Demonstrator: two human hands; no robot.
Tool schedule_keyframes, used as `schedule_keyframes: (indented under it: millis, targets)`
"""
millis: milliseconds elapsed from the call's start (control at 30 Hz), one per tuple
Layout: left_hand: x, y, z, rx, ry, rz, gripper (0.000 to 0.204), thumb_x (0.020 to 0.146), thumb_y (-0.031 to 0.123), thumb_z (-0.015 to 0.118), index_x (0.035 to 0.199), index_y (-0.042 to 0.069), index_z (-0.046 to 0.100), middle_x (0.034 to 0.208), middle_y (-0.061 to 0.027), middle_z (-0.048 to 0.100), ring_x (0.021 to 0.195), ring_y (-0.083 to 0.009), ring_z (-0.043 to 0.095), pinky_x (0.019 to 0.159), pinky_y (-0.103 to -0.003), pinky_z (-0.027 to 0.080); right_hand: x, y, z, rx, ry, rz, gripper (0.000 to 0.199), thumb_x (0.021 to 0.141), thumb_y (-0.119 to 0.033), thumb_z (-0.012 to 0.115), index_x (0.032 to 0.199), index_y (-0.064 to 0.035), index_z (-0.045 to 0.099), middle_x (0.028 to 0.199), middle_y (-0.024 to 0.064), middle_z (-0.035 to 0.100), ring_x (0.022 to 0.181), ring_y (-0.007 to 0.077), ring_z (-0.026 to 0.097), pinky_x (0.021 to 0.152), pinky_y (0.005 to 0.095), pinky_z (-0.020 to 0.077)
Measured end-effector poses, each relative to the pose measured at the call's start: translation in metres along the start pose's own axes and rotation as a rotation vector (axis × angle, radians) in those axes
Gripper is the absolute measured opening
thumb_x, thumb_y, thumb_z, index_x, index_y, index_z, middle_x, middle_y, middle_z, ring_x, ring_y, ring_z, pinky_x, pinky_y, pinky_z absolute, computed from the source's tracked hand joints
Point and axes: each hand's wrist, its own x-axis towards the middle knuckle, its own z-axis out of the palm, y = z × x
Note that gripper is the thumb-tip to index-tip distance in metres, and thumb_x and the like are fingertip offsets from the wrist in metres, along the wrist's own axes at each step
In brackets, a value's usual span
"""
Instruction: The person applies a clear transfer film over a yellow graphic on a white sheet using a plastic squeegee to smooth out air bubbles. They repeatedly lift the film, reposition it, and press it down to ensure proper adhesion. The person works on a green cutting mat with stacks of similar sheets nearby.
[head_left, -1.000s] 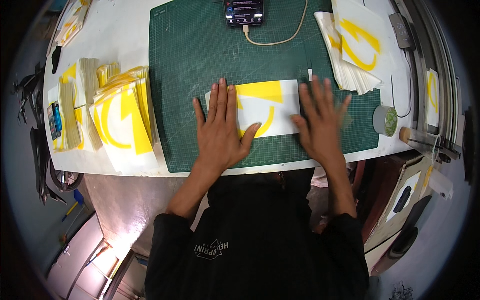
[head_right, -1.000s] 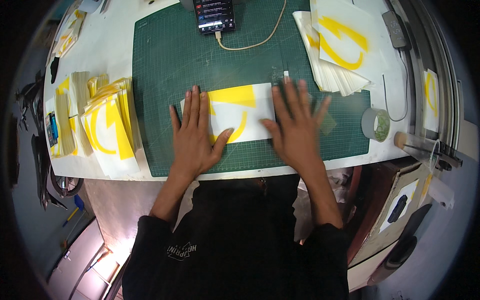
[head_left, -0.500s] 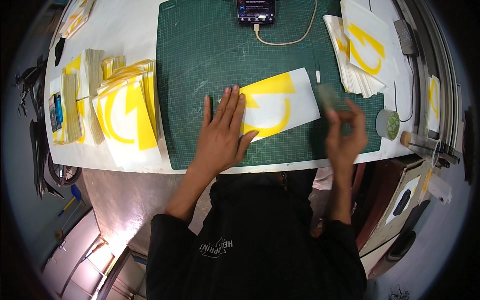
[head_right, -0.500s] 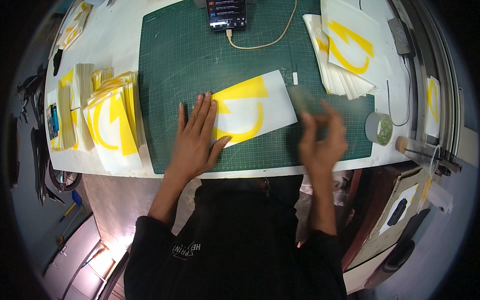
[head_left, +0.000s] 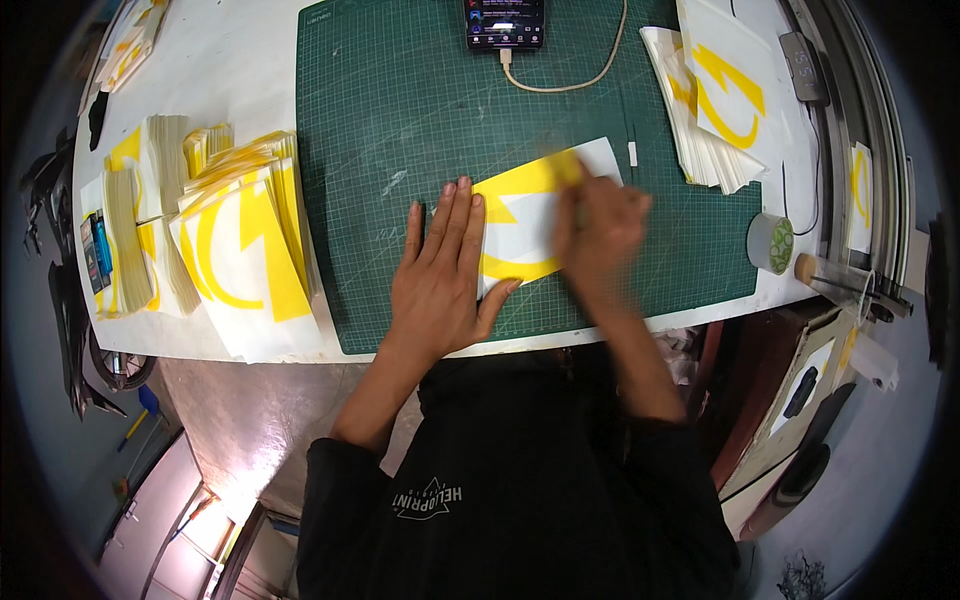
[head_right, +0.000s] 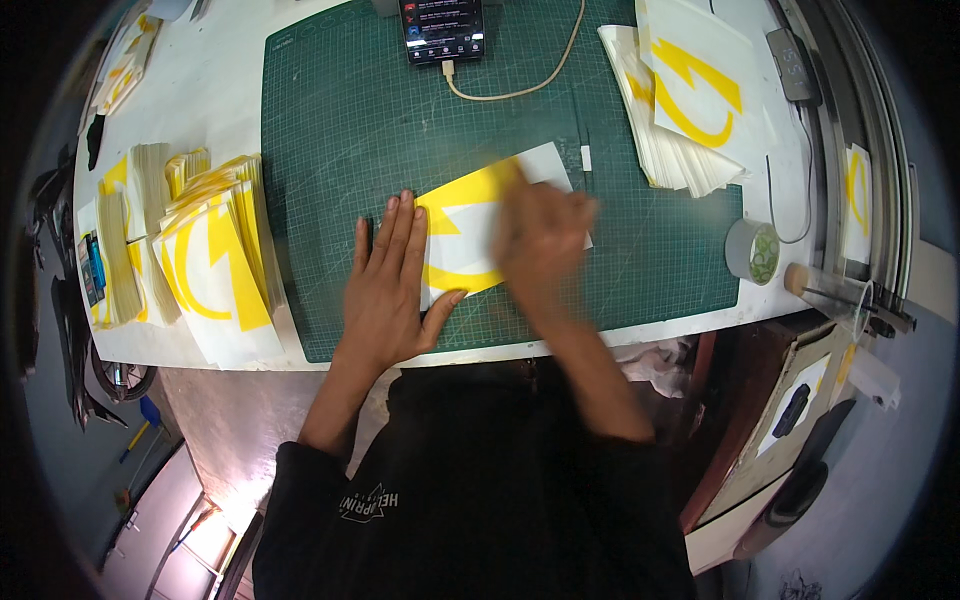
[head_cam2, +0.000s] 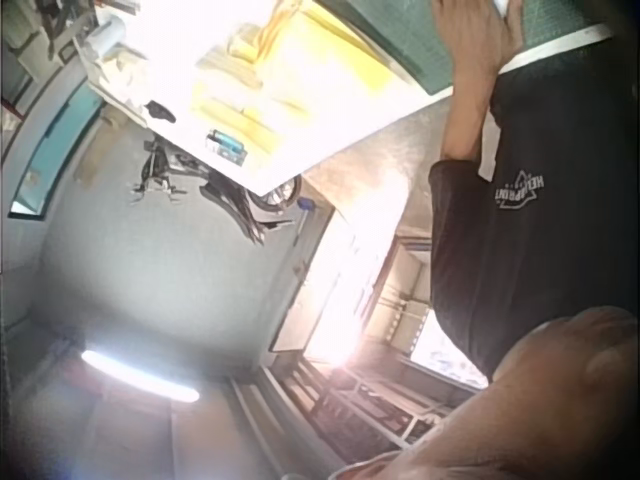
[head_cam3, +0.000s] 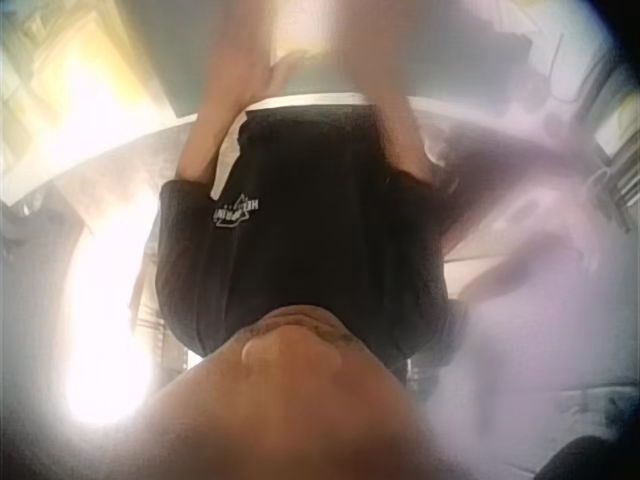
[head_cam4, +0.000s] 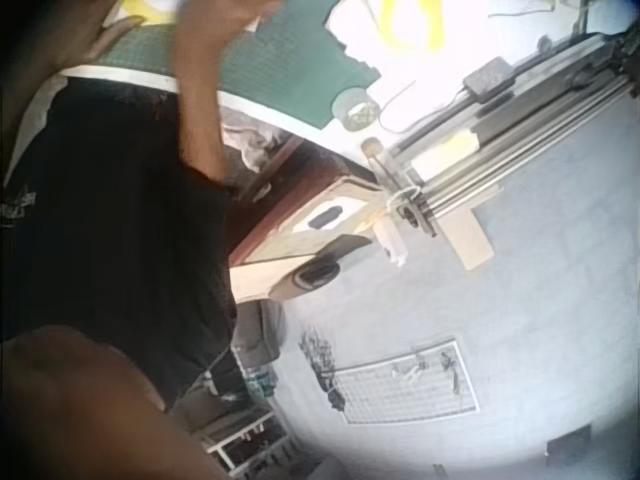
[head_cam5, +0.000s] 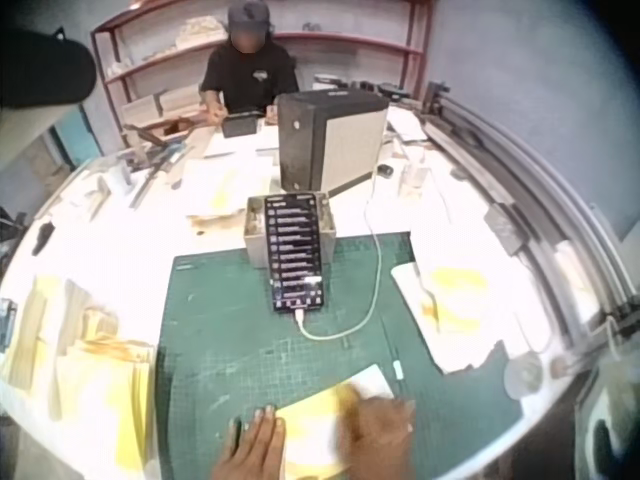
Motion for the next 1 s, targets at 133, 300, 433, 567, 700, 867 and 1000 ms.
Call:
schedule_keyframes:
  millis: [133,300,433,567,700,867,1000]
  targets:
    - [0.0,0.001,-0.002,-0.013,-0.002,0.005,0.093,0.102,0.056,0.056,0.163,-0.008,0.028,0.172,-0.0285,0.026,0.163,-0.0408,0.022,0.129,-0.064,0.014,0.017,0.054,-0.024,0.005,0.032,0.248,0.038,0.091,-0.005,0.075,0.129,-0.0013,0.072,0.085,0.0119,0.071,0.076,0.0278,0.068,0.081,0.0421,0.0489]
    - [0.006,0.002,-0.003,-0.011,0.007,0.022,0.093,0.103,0.057,0.054,0.163,-0.008,0.028,0.172,-0.0289,0.026,0.163,-0.041,0.022,0.129,-0.064,0.013,-0.052,-0.031,-0.034,0.102,-0.083,0.043,0.037,0.09,-0.003,0.076,0.127,0.0001,0.072,0.087,0.0075,0.072,0.074,0.0223,0.064,0.079,0.0392,0.0444]
    - [0.001,0.001,0.0,0.03,0.021,0.02,0.092,0.103,0.057,0.054,0.163,-0.008,0.03,0.172,-0.0296,0.027,0.162,-0.0409,0.023,0.129,-0.065,0.013,-0.069,-0.008,-0.035,0.048,0.017,0.057,0.033,0.09,-0.007,0.077,0.123,-0.0022,0.074,0.085,0.0057,0.069,0.074,0.0227,0.062,0.08,0.0408,0.0432]
    - [0.002,0.003,-0.001,0.061,0.041,0.034,0.092,0.101,0.057,0.059,0.162,-0.007,0.032,0.169,-0.0301,0.032,0.16,-0.0448,0.028,0.128,-0.067,0.015,-0.06,0.061,-0.067,-0.068,0.065,0.263,0.032,0.092,-0.006,0.078,0.124,-0.0037,0.075,0.089,0.0065,0.073,0.074,0.0218,0.065,0.083,0.0402,0.0462]
    - [-0.007,0.039,-0.002,0.038,0.176,-0.062,0.084,0.099,0.057,0.065,0.151,-0.006,0.048,0.158,-0.0287,0.045,0.148,-0.0466,0.043,0.124,-0.068,0.022,-0.049,0.053,-0.083,0.104,0.161,0.234,0.027,0.09,-0.001,0.079,0.117,-0.0036,0.076,0.093,0.0084,0.076,0.076,0.0225,0.068,0.084,0.0388,0.0471]
    - [0.009,0.044,-0.012,-0.064,0.287,-0.036,0.061,0.101,0.049,0.065,0.14,0.002,0.064,0.151,-0.0256,0.052,0.14,-0.0452,0.05,0.121,-0.068,0.027,-0.032,0.071,-0.088,0.246,0.045,-0.059,0.028,0.087,0.003,0.079,0.113,-0.0049,0.076,0.097,0.0067,0.078,0.081,0.0217,0.07,0.086,0.0395,0.0473]
    - [0.074,0.008,-0.021,-0.254,0.138,0.156,0.038,0.105,0.042,0.062,0.133,0.022,0.077,0.163,-0.0167,0.047,0.155,-0.0411,0.036,0.127,-0.07,0.011,-0.011,0.071,-0.068,0.252,-0.112,-0.258,0.028,0.08,0.002,0.081,0.107,-0.0066,0.077,0.099,0.0039,0.078,0.084,0.0203,0.069,0.087,0.0439,0.0476]
